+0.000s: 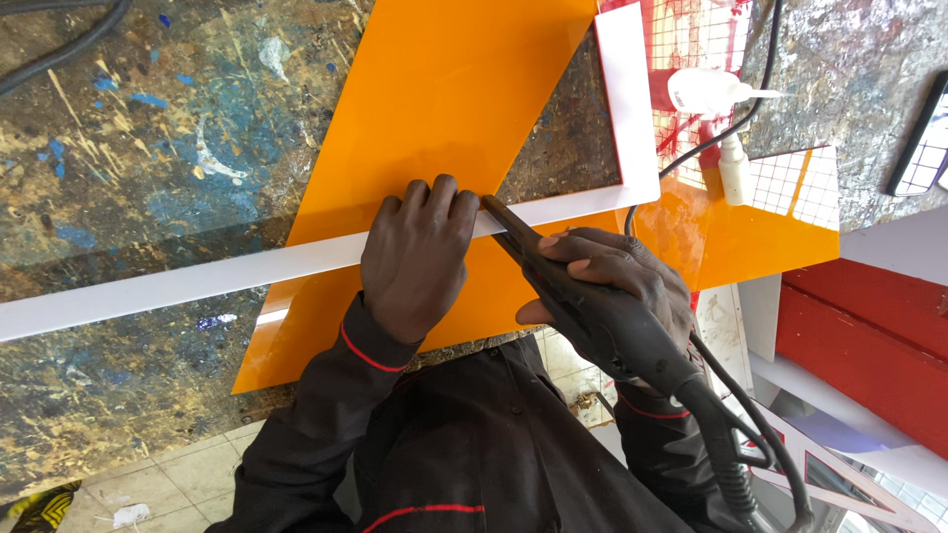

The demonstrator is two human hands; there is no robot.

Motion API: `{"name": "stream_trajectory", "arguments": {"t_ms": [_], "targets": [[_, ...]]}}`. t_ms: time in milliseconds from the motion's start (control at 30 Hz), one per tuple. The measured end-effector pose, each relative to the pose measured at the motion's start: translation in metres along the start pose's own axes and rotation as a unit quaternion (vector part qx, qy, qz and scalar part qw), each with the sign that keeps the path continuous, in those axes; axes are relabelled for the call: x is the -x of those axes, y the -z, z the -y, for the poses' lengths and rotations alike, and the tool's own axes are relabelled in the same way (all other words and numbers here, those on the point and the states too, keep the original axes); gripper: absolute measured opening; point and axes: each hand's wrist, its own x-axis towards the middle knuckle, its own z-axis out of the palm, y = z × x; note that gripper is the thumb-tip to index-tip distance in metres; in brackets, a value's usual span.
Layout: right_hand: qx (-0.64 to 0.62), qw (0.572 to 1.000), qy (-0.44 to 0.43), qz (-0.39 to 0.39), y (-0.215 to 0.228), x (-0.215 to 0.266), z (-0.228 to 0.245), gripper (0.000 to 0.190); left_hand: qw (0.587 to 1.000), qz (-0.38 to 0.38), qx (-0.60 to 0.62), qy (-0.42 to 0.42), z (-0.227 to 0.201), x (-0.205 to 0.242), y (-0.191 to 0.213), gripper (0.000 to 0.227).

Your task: The person uses a hot glue gun to attach a white plastic strip to the edge of a large orange and red acrylic sheet. They apply liquid adhesive from a bottle to reinforce the bond and press the strip into place. The person then uses the hot glue gun again to secure the strip along the edge of the sheet.

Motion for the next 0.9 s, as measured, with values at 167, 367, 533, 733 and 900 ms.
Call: {"name": "stream_trajectory", "arguments": {"t_ms": [167, 367, 533, 733, 900], "targets": [[0.015, 1.0, 0.026, -0.003, -0.001, -0.004, 0.004, 0.064, 1.0, 0.001, -0.003, -0.003, 0.001, 0.001, -0.002, 0.029], [0.021, 0.999, 0.025, -0.009, -0.002, -0.005, 0.01, 0.064, 1.0, -0.011, -0.007, 0.003, -0.003, 0.002, -0.001, 0.03], [-0.001, 1.0, 0.022, -0.007, -0.001, -0.006, 0.01, 0.063, 0.999, -0.04, 0.027, 0.015, -0.013, -0.003, 0.008, 0.031], [0.007, 1.0, 0.022, -0.005, -0.001, -0.009, 0.015, 0.057, 0.997, -0.066, 0.031, -0.015, -0.012, -0.012, 0.0, 0.029], [0.017, 0.999, 0.027, 0.015, 0.003, -0.001, 0.002, 0.059, 0.998, -0.052, 0.04, -0.017, -0.012, -0.01, -0.006, 0.027]]}}
